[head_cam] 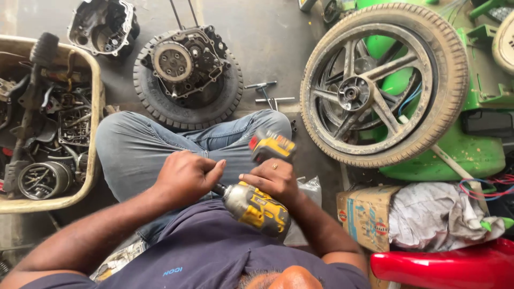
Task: The recorder is assembling or disassembling a motorcycle engine clutch assembly and related components using tools while sitting on the floor.
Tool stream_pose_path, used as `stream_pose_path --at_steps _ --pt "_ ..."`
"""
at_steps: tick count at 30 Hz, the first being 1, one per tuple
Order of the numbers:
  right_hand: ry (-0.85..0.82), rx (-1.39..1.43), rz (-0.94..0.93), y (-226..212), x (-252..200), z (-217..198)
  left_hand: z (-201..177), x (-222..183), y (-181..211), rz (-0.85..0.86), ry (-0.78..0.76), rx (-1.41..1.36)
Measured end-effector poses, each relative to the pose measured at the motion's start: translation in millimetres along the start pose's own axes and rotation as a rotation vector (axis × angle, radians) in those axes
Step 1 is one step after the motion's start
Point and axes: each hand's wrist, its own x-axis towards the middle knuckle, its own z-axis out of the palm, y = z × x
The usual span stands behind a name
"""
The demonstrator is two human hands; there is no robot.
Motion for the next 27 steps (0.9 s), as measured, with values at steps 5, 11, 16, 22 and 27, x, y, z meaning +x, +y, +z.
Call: stream_pose_path --at_steps 5,11,16,22,27 --pt "-0.080 -0.182 -0.094 9.8 -8.0 -8.3 10.8 -1.5 3.3 -0.040 -0.019 -0.139" --pt "-0.141 0.257 0.220 21.6 -50.3 27.0 39.0 31.0 -27.5 -0.002 0.198 -0.435" --pt "-0.006 0.218 0.478 -5.4 -42.2 48.3 92.1 47.9 -43.0 -0.442 0.368 -1.728" --pt "0.131 -0.249 0.338 -21.8 -7.9 44.1 44.2 46.6 -14.3 -0.537 0.091 -1.885" --pt "0.132 -0.332 0.297 -18.0 -6.1 52.2 46.0 46.7 -23.6 -0.535 0.077 -1.823"
